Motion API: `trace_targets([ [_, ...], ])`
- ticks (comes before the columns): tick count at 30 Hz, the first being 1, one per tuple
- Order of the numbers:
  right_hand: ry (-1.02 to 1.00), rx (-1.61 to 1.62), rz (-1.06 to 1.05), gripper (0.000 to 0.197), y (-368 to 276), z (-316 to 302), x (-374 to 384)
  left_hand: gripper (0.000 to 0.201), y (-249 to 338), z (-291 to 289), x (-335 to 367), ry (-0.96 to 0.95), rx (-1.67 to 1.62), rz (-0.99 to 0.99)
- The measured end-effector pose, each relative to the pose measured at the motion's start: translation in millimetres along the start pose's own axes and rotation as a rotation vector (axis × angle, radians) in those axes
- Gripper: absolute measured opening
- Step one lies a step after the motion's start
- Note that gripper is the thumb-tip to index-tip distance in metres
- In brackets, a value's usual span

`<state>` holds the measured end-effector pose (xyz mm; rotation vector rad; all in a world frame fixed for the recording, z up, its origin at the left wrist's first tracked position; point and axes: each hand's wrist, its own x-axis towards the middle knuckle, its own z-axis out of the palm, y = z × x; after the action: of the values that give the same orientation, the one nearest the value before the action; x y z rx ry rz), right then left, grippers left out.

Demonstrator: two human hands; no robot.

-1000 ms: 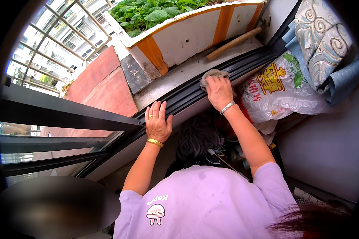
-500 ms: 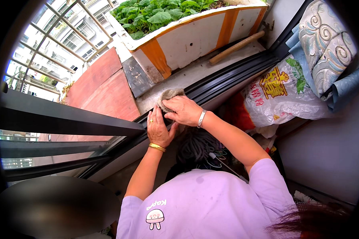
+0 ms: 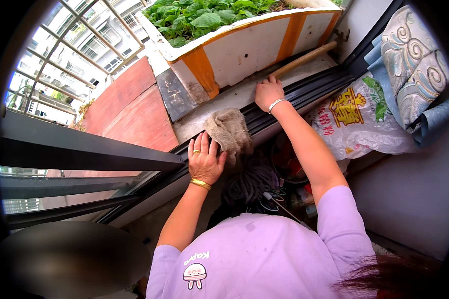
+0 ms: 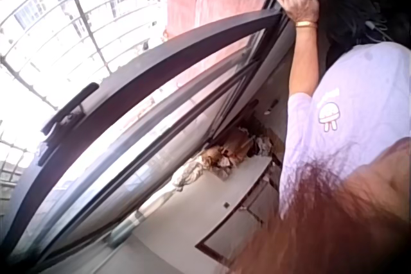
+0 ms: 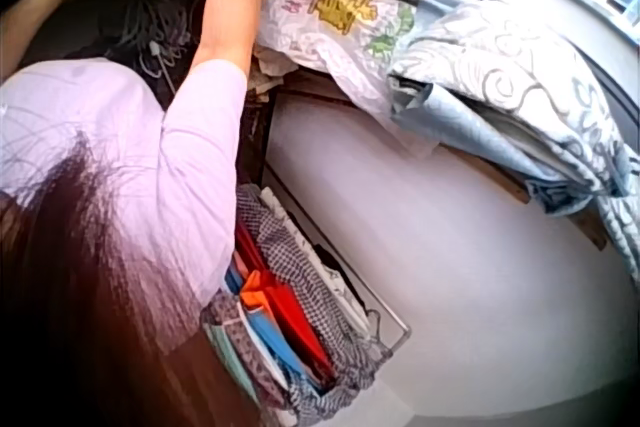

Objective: The person cleans the window frame and glass using a cloth and a blue microfiber towel. They wipe the lower track, side frame, and glass pane, then switch to the blue towel to wipe the upper frame and glass.

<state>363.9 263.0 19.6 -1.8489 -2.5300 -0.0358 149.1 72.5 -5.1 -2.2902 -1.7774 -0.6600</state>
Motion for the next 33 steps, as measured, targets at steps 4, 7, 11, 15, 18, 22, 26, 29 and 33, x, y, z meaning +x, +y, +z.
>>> trace_targets([
  [4, -0.101, 0.634, -0.200, 0.031, -21.4, -4.9, 1.4, 0.052, -0.5, -0.2, -0.6, 0.000, -0.007, -0.001],
  [7, 0.199, 0.781, -0.209, 0.030, -20.2, -6.7, -3.6, 0.049, 0.1, -2.9, -1.2, 0.004, -0.015, -0.006],
  [11, 0.144, 0.254, -0.026, 0.030, -4.6, -2.3, -1.0, 0.049, 1.1, -4.1, 0.7, 0.005, -0.024, -0.007],
  [15, -0.026, 0.159, -0.015, 0.031, -12.8, 7.1, 7.4, 0.050, 2.5, -4.3, 2.8, -0.005, -0.030, 0.007],
  [18, -0.024, 0.703, -0.157, 0.034, -26.9, 2.2, 8.9, 0.050, 1.1, -4.4, 1.0, -0.017, -0.025, -0.005],
  [22, 0.202, 0.636, -0.106, 0.036, -24.3, 2.9, -7.0, 0.050, -0.6, -5.4, -0.7, -0.009, -0.027, -0.003],
  [26, 0.088, 0.301, -0.118, 0.033, -25.0, 6.8, -8.5, 0.050, 1.4, -5.4, 1.3, -0.009, -0.033, -0.002],
  [29, -0.100, 0.075, -0.191, 0.036, -60.9, -16.2, -12.3, 0.050, 0.0, -4.0, 0.7, -0.012, -0.021, -0.001],
  [33, 0.202, 1.055, -0.421, 0.029, -67.0, 5.0, -13.4, 0.050, 0.0, -3.8, 1.2, -0.018, -0.014, 0.009],
])
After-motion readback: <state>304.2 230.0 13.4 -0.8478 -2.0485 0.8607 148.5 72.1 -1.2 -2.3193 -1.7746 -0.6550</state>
